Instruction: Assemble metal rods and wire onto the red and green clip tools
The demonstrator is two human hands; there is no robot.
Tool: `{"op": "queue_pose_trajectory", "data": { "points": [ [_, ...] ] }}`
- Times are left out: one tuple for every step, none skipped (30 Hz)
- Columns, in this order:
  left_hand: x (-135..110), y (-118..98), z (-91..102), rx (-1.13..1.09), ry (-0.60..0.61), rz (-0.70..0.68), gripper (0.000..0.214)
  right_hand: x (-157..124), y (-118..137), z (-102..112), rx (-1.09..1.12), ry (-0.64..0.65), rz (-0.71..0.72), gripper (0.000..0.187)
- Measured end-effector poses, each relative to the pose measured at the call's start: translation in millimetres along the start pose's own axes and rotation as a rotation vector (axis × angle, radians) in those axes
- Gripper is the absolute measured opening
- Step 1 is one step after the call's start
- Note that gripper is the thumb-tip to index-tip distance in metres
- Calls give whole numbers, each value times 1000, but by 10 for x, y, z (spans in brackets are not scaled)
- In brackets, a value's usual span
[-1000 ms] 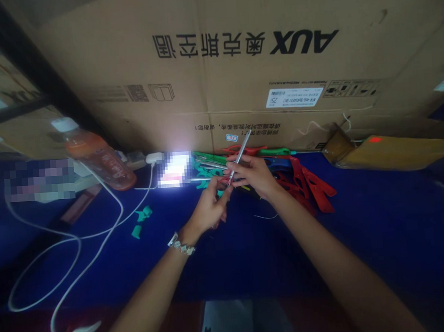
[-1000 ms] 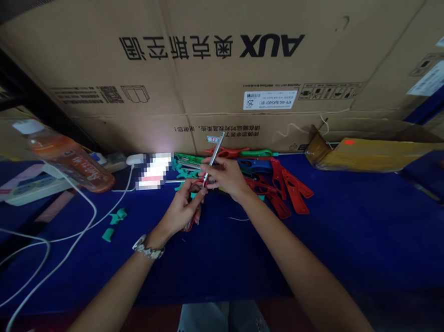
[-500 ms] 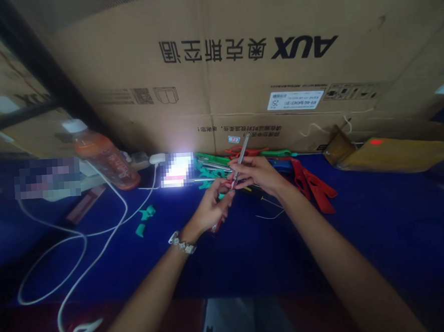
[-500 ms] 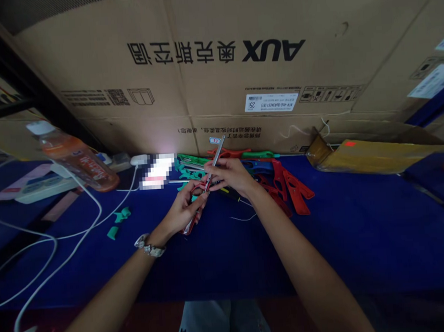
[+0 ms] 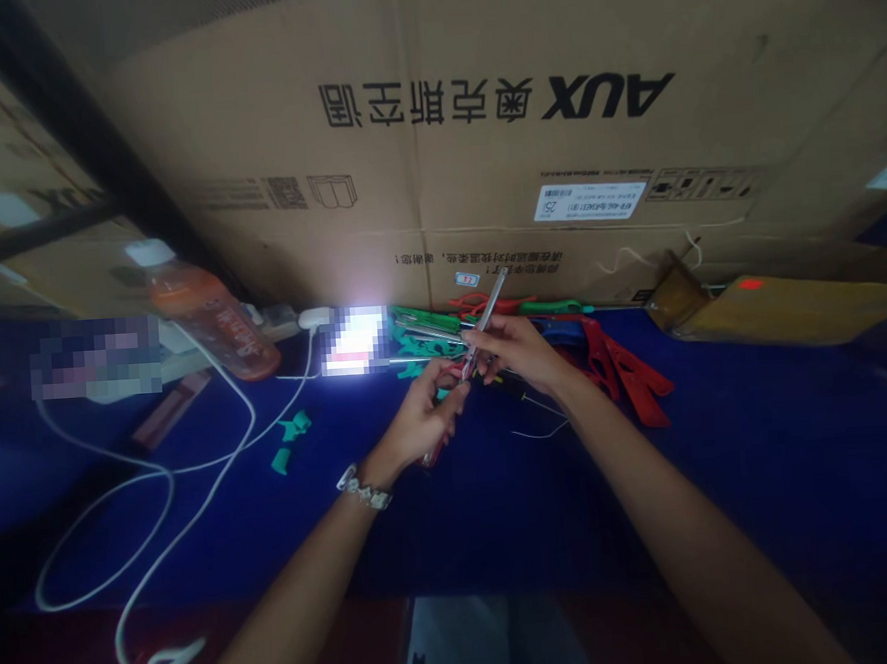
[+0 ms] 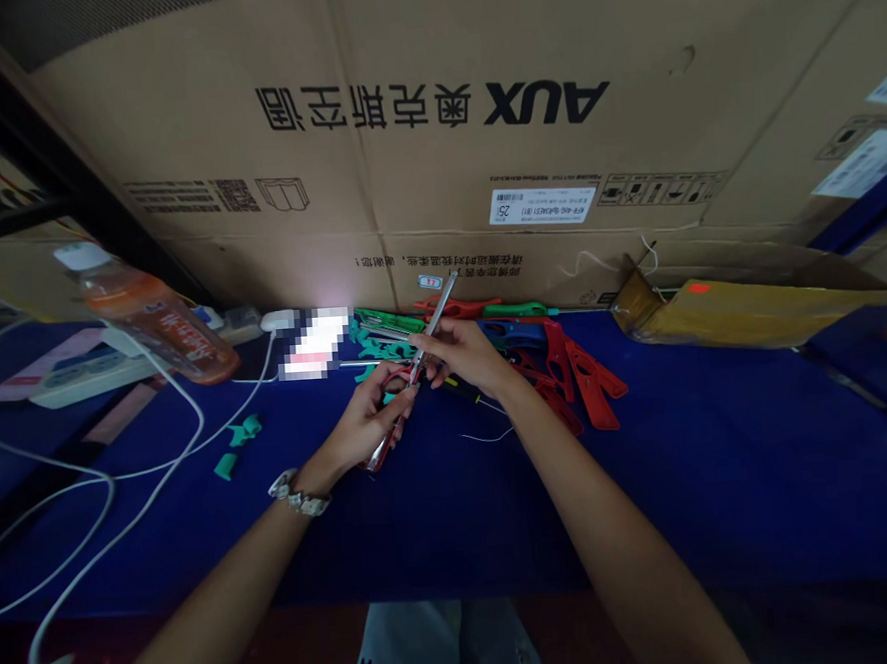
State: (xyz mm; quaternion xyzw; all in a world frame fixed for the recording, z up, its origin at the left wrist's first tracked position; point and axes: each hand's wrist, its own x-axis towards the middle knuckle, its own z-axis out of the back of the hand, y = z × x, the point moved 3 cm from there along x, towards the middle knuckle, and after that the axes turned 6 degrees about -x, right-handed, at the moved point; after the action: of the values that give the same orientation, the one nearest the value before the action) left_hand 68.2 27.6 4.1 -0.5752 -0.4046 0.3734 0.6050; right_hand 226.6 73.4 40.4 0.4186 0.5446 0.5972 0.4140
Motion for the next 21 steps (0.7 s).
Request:
{"op": "queue_pose_trajectory", "data": {
  "points": [
    [0, -3, 1, 0, -3, -1, 33, -2, -1, -3, 11, 3, -4, 46],
    [0, -6, 1, -2, -5, -3, 33, -3, -4, -5, 19, 7, -9, 45],
    [1, -8, 2, -4, -6, -4, 33, -2, -9, -5, 24, 13, -15, 44],
    [1, -8, 2, -6, -7, -2, 34, -1, -15, -4, 28, 18, -21, 42],
    [2, -6, 3, -9, -7, 2, 34, 2, -23, 0, 32, 22, -26, 41],
    [4, -2, 3, -12, -7, 7, 34, 5, -33, 4, 35, 26, -31, 39],
    [6, 5, 4, -13, -8, 12, 35, 8, -44, 9, 36, 30, -36, 38],
    [9, 14, 5, -15, -11, 17, 35, 11, -55, 14, 37, 34, -40, 37],
    [13, 24, 5, -15, -13, 20, 35, 12, -64, 18, 37, 39, -43, 36],
    [16, 33, 4, -15, -12, 22, 35, 12, -72, 22, 36, 43, -45, 35],
    [20, 42, 0, -16, -10, 24, 35, 8, -79, 27, 36, 46, -45, 34],
    [22, 49, -6, -18, -6, 28, 36, 2, -83, 33, 39, 42, -44, 34],
    [24, 52, -16, -19, 0, 32, 36, -8, -86, 43, 45, 32, -43, 34],
    [25, 49, -28, -20, 6, 34, 38, -22, -88, 56, 52, 17, -42, 34],
    [24, 40, -44, -21, 12, 34, 39, -40, -90, 73, 61, 0, -42, 34],
    [23, 25, -62, -22, 15, 33, 40, -62, -91, 93, 71, -16, -42, 35],
    [23, 5, -84, -26, 19, 34, 42, -89, -92, 115, 81, -32, -43, 37],
    [24, -18, -108, -35, 20, 38, 44, -119, -92, 141, 90, -46, -43, 38],
    [27, -42, -133, -50, 21, 46, 45, -151, -91, 168, 99, -60, -44, 40],
    [34, -65, -161, -69, 25, 57, 46, -186, -89, 199, 107, -75, -43, 41],
    [45, -88, -189, -91, 31, 68, 47, -221, -85, 231, 111, -90, -42, 42]
  ]
}}
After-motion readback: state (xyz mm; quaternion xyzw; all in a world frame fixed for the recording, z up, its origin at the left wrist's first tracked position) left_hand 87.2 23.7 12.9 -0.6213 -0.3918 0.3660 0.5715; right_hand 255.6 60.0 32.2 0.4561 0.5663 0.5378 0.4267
